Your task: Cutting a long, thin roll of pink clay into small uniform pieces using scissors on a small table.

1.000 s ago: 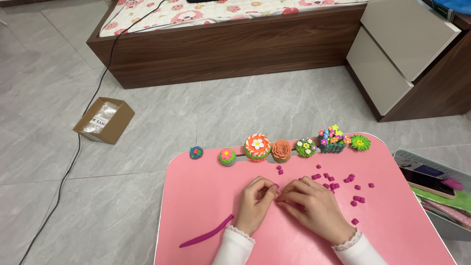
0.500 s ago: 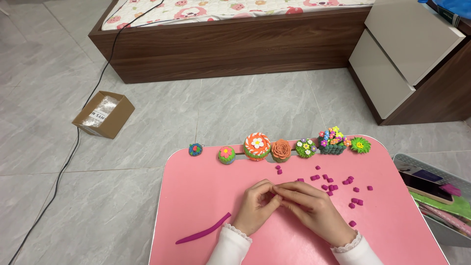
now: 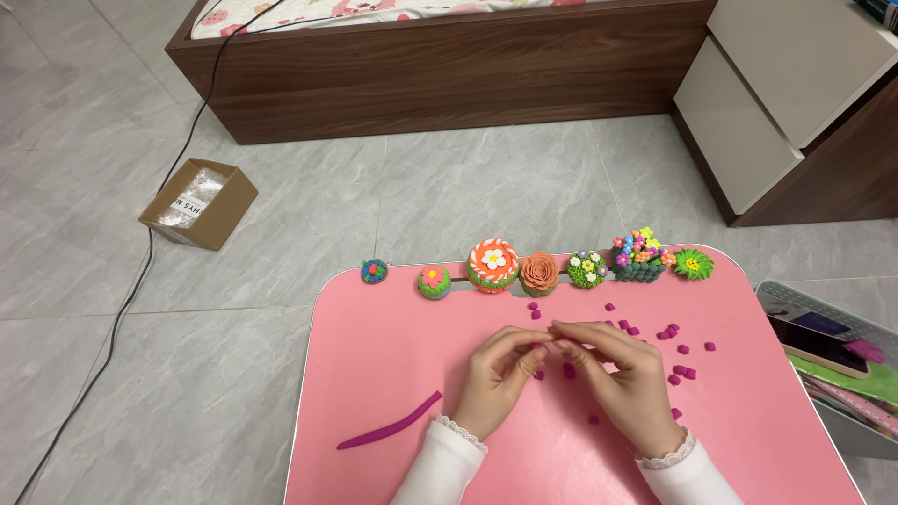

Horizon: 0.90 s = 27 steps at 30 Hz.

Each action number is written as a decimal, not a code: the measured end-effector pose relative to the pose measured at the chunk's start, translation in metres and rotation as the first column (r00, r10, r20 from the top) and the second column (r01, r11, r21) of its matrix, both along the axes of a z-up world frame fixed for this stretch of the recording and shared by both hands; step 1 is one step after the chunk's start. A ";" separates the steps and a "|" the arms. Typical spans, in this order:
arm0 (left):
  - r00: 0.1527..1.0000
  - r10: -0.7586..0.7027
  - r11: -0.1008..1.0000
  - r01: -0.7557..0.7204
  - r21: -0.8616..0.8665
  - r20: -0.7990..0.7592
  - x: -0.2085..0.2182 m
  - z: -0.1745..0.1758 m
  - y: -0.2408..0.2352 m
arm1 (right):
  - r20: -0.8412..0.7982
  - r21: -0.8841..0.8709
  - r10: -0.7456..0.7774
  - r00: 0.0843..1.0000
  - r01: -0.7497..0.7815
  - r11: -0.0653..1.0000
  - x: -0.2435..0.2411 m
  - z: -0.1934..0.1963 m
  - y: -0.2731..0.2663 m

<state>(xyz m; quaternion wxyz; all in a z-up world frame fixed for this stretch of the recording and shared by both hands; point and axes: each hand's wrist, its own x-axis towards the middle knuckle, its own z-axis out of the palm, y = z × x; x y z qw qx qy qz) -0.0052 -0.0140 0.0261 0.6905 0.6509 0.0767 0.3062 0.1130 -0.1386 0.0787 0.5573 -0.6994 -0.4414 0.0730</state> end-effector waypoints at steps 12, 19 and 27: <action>0.989 0.129 0.967 -0.142 -0.212 -0.072 0.001 -0.017 0.004 | -0.141 -0.004 0.014 0.990 -0.014 1.000 0.004 -0.011 -0.004; 0.968 0.252 0.965 -0.251 -0.081 0.002 0.002 0.001 0.005 | -0.138 0.010 0.107 0.985 -0.106 0.994 0.003 -0.002 -0.001; 0.952 0.284 0.900 -0.307 -0.311 -0.116 0.001 -0.016 0.010 | -0.279 0.026 0.019 0.960 -0.012 1.000 0.006 -0.008 -0.005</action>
